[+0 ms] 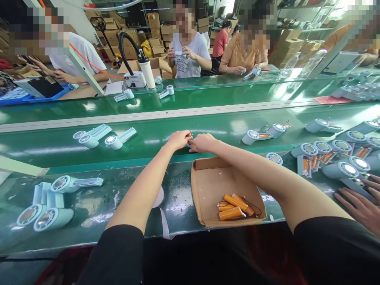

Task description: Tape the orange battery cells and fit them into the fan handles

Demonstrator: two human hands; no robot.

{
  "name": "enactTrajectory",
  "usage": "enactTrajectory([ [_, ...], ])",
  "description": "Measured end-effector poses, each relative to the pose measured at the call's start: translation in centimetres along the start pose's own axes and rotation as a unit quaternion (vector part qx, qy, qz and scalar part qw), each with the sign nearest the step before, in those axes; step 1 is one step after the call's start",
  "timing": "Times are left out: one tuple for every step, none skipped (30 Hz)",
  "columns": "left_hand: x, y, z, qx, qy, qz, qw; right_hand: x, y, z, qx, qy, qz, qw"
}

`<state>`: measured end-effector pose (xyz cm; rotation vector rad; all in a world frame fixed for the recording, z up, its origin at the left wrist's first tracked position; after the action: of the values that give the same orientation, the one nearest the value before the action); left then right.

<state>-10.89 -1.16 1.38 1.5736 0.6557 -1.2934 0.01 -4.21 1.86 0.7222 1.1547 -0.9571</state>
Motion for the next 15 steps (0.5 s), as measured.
enactTrajectory([
  [-0.2, 0.3, 0.2, 0.001, 0.006, 0.004, 1.000, -0.4, 0.1, 0.1, -0.001, -0.001, -0.001, 1.000],
  [-0.5, 0.7, 0.6, 0.000, 0.014, 0.006, 1.000, -0.9, 0.4, 0.3, 0.000, 0.000, -0.003, 1.000],
  [-0.9, 1.1, 1.5, 0.002, 0.028, 0.006, 1.000, -1.4, 1.0, 0.7, 0.004, 0.004, -0.003, 1.000],
  [-1.3, 1.5, 2.9, 0.011, 0.051, 0.004, 0.999, -1.9, 1.7, 1.3, 0.010, 0.017, -0.009, 1.000],
  [-1.8, 1.9, 4.8, 0.028, 0.077, 0.002, 0.997, -2.5, 2.6, 2.1, 0.013, 0.040, -0.026, 0.999],
  [-2.2, 2.1, 7.4, 0.050, 0.106, 0.001, 0.993, -2.9, 3.6, 3.3, 0.014, 0.072, -0.057, 0.996],
  [-2.5, 2.1, 10.5, 0.079, 0.132, 0.001, 0.988, -3.3, 4.7, 4.9, 0.015, 0.106, -0.100, 0.989],
  [-2.3, 1.6, 13.9, 0.097, 0.142, 0.004, 0.985, -3.3, 5.8, 6.6, 0.013, 0.138, -0.149, 0.979],
  [-1.9, 0.6, 17.5, 0.096, 0.140, 0.007, 0.985, -3.1, 6.8, 8.7, 0.009, 0.164, -0.200, 0.966],
  [-1.2, -0.6, 20.9, 0.089, 0.127, 0.005, 0.988, -2.5, 7.7, 10.8, 0.007, 0.178, -0.245, 0.953],
  [-0.4, -1.9, 24.2, 0.092, 0.108, -0.007, 0.990, -1.7, 8.3, 12.9, 0.006, 0.180, -0.279, 0.943],
  [0.5, -3.0, 27.0, 0.103, 0.090, -0.030, 0.990, -0.8, 8.6, 14.9, 0.004, 0.177, -0.306, 0.935],
  [1.3, -3.9, 29.2, 0.110, 0.085, -0.051, 0.989, 0.2, 8.6, 16.8, 0.000, 0.176, -0.328, 0.928],
  [1.8, -4.5, 31.0, 0.121, 0.092, -0.069, 0.986, 1.0, 8.3, 18.5, -0.003, 0.176, -0.347, 0.921],
  [2.1, -4.5, 32.1, 0.133, 0.113, -0.087, 0.981, 1.7, 7.7, 19.9, -0.004, 0.179, -0.363, 0.914],
])
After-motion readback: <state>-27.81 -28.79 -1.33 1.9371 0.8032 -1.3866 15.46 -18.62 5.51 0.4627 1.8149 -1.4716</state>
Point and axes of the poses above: each hand's wrist, its own z-axis away from the middle knuckle, its own x-axis out of the palm, y = z × x, the point moved 6 cm from there along -z, towards the middle knuckle, and after that the axes turned 7 degrees about x, right-handed, at the moved point
